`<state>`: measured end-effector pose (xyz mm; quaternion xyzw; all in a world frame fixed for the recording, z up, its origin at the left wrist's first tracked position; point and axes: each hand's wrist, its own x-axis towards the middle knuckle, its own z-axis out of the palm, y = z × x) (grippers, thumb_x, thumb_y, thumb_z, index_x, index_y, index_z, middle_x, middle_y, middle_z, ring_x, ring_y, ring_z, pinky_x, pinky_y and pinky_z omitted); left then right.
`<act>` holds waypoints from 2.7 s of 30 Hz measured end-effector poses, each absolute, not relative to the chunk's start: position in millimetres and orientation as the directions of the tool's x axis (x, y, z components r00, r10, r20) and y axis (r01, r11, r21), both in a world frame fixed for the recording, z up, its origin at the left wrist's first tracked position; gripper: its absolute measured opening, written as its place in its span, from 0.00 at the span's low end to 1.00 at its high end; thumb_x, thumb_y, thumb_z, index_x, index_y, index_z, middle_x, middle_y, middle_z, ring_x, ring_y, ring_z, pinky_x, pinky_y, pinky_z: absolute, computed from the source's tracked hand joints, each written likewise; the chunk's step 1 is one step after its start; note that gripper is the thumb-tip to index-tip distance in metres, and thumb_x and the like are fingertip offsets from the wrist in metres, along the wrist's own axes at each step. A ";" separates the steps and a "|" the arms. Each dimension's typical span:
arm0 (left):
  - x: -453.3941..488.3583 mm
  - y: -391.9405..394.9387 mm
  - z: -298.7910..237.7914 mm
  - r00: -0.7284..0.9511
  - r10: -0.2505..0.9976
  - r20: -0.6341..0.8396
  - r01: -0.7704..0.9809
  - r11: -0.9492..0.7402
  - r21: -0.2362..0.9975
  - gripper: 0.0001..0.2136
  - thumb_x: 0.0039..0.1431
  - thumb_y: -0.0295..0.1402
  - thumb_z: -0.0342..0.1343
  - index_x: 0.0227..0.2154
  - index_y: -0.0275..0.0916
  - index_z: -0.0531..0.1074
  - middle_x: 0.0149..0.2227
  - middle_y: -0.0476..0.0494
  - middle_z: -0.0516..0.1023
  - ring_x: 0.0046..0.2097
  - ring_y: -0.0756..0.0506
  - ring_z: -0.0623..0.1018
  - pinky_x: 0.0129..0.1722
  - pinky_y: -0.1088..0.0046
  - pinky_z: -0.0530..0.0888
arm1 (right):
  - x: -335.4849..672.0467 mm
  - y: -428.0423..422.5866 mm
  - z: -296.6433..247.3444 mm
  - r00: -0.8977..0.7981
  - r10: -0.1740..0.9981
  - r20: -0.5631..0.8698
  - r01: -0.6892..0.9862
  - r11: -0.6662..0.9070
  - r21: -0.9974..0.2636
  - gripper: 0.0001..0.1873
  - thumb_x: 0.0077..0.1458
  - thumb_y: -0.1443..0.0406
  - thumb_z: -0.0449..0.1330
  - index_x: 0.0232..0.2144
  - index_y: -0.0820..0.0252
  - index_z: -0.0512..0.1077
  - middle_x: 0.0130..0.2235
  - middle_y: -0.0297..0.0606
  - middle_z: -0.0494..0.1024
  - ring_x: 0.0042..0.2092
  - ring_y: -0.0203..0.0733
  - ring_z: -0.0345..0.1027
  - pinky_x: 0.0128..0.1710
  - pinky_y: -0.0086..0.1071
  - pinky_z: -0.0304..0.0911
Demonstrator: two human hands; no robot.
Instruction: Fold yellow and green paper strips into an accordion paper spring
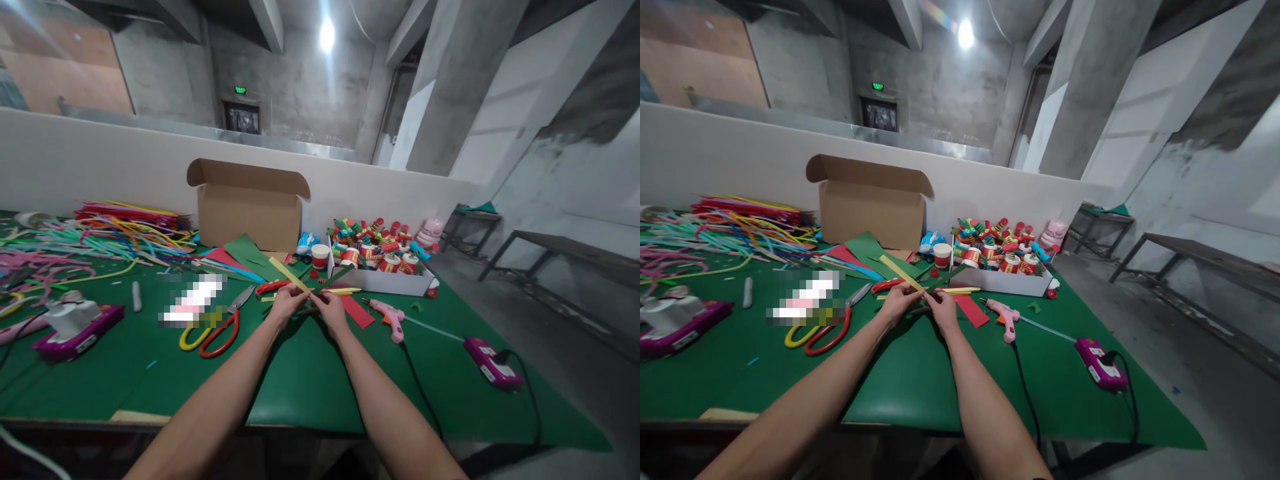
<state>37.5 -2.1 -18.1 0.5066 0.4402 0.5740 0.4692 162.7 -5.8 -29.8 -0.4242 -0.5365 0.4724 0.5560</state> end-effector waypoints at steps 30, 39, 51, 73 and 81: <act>43.7 7.0 -24.7 0.028 0.999 -0.019 -0.311 0.027 0.950 0.15 0.35 0.38 0.67 0.23 0.34 0.72 0.21 0.48 0.72 0.23 0.53 0.68 0.24 0.77 0.65 | 169.5 -8.5 -20.7 -0.055 0.994 0.094 -0.150 0.084 -0.985 0.13 0.38 0.59 0.65 0.30 0.59 0.74 0.30 0.36 0.77 0.34 0.40 0.69 0.38 0.34 0.63; 41.9 6.1 -20.5 0.105 0.989 -0.104 -0.482 0.142 0.865 0.14 0.32 0.34 0.68 0.22 0.34 0.70 0.22 0.49 0.71 0.24 0.53 0.70 0.26 0.77 0.68 | 167.0 -9.4 -18.7 -0.048 0.994 0.095 -0.131 0.088 -0.988 0.13 0.38 0.59 0.65 0.28 0.59 0.74 0.28 0.35 0.77 0.30 0.38 0.68 0.35 0.32 0.64; 37.9 6.1 -17.6 0.141 0.971 -0.194 -0.592 0.240 0.769 0.10 0.38 0.26 0.65 0.22 0.34 0.68 0.21 0.52 0.68 0.23 0.55 0.69 0.27 0.78 0.70 | 169.7 -5.7 -22.8 0.013 0.998 0.064 -0.147 0.065 -0.987 0.15 0.37 0.59 0.66 0.29 0.59 0.75 0.28 0.35 0.77 0.29 0.37 0.67 0.33 0.32 0.64; 40.2 2.7 -10.8 -0.008 0.996 0.092 -0.110 -0.093 0.990 0.10 0.37 0.35 0.65 0.18 0.37 0.69 0.19 0.50 0.69 0.24 0.51 0.67 0.25 0.76 0.64 | 170.6 -9.8 -18.7 -0.047 0.992 -0.115 -0.333 -0.124 -0.935 0.20 0.31 0.58 0.70 0.27 0.61 0.71 0.23 0.32 0.75 0.26 0.35 0.69 0.31 0.30 0.65; 41.0 2.3 -10.4 0.052 0.998 0.038 -0.141 -0.031 0.990 0.14 0.34 0.39 0.66 0.21 0.36 0.70 0.22 0.48 0.73 0.25 0.50 0.70 0.25 0.76 0.66 | 170.0 -7.8 -21.2 -0.040 0.990 -0.132 -0.338 -0.138 -0.931 0.18 0.27 0.63 0.70 0.25 0.63 0.73 0.24 0.33 0.77 0.25 0.33 0.68 0.30 0.28 0.65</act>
